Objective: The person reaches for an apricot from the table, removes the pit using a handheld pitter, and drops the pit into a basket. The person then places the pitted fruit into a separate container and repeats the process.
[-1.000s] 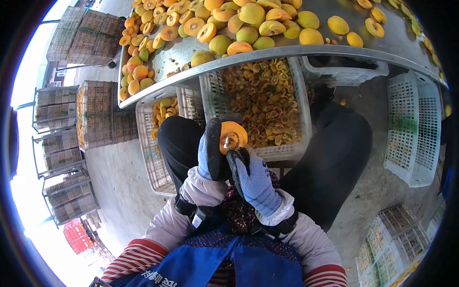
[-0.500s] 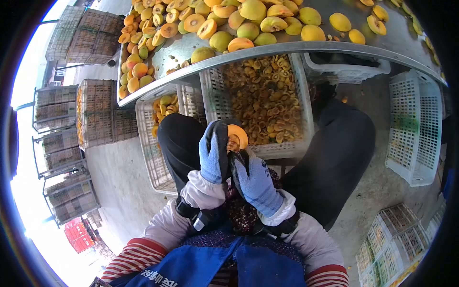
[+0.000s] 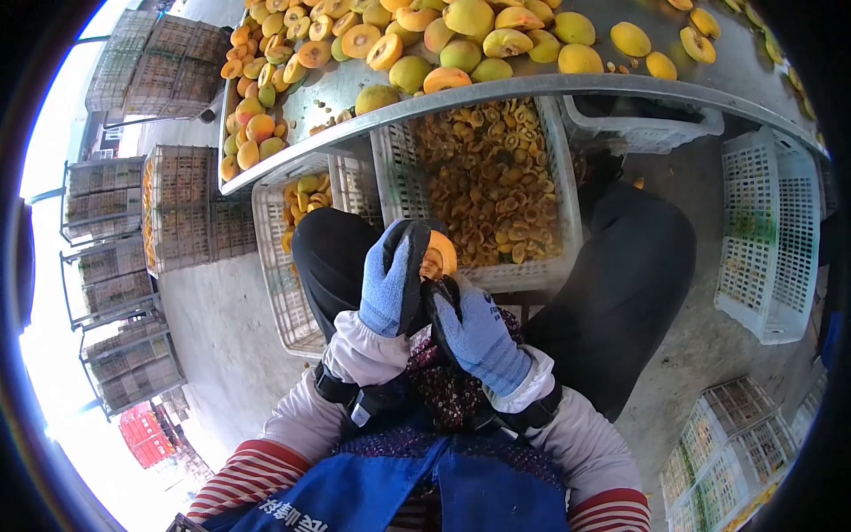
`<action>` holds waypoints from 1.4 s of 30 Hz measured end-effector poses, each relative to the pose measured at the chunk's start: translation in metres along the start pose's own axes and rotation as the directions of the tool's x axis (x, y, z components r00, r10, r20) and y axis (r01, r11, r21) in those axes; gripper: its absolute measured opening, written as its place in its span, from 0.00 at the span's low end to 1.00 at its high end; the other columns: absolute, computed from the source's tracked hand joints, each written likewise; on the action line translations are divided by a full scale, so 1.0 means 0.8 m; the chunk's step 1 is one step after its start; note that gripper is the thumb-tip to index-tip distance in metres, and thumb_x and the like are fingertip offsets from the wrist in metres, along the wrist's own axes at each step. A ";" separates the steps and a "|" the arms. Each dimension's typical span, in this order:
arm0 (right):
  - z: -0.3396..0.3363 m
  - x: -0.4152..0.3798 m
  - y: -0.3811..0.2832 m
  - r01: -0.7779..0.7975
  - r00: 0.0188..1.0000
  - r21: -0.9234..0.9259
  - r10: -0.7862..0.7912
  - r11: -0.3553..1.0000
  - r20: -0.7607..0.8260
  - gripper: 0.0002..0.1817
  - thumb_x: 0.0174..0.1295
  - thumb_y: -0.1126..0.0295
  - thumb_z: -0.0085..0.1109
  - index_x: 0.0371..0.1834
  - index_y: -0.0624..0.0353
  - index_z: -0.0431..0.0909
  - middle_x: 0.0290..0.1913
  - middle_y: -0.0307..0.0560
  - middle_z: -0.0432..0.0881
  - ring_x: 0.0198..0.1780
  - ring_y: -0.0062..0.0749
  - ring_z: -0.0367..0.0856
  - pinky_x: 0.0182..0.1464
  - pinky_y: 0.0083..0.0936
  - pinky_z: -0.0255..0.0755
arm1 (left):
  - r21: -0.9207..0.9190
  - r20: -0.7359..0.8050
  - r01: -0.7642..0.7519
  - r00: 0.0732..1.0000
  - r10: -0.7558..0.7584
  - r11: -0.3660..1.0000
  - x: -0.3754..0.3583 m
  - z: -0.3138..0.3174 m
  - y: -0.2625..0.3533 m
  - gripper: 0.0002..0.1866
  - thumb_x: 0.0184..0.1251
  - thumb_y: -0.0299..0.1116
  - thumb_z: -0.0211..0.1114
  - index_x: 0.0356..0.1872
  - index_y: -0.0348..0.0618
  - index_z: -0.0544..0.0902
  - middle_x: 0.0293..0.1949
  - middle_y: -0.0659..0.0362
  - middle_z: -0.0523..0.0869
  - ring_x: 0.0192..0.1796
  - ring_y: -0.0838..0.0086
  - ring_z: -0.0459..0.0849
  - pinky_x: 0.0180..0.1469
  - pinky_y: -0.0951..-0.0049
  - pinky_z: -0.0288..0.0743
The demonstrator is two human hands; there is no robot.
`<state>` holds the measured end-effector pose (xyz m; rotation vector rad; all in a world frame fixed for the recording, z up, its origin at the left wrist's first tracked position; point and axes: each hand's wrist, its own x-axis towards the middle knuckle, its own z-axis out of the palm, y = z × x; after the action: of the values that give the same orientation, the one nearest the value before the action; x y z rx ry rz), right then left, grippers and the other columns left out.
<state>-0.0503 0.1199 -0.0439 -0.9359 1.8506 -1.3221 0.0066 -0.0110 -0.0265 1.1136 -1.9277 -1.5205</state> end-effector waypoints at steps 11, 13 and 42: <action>0.015 -0.007 0.015 -0.052 0.995 0.043 0.055 0.998 -0.085 0.24 0.71 0.60 0.48 0.59 0.70 0.67 0.49 0.67 0.76 0.50 0.57 0.76 0.51 0.40 0.70 | -0.038 -0.122 -0.138 0.984 0.132 0.990 -0.008 0.014 -0.008 0.16 0.71 0.38 0.54 0.47 0.34 0.78 0.35 0.51 0.83 0.37 0.72 0.80 0.42 0.72 0.73; 0.016 0.000 0.006 0.051 0.989 -0.068 -0.060 0.996 -0.136 0.23 0.71 0.61 0.47 0.60 0.71 0.67 0.47 0.68 0.77 0.48 0.59 0.77 0.50 0.41 0.71 | -0.049 -0.171 -0.148 0.976 0.137 0.988 -0.008 0.019 -0.001 0.16 0.71 0.37 0.54 0.49 0.34 0.78 0.37 0.51 0.83 0.39 0.71 0.80 0.44 0.72 0.73; 0.036 -0.006 0.064 -0.224 0.931 0.606 0.352 0.763 -0.100 0.22 0.68 0.74 0.51 0.65 0.67 0.63 0.58 0.52 0.73 0.57 0.33 0.73 0.59 0.28 0.69 | -0.334 -0.121 -0.123 0.989 0.087 0.935 -0.014 0.013 0.013 0.18 0.68 0.34 0.58 0.56 0.36 0.74 0.46 0.49 0.81 0.48 0.62 0.81 0.54 0.71 0.72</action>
<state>-0.0327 0.1219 -0.1002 -0.1740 1.4900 -1.6903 0.0023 0.0051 -0.0185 0.9029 -1.5518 -1.6251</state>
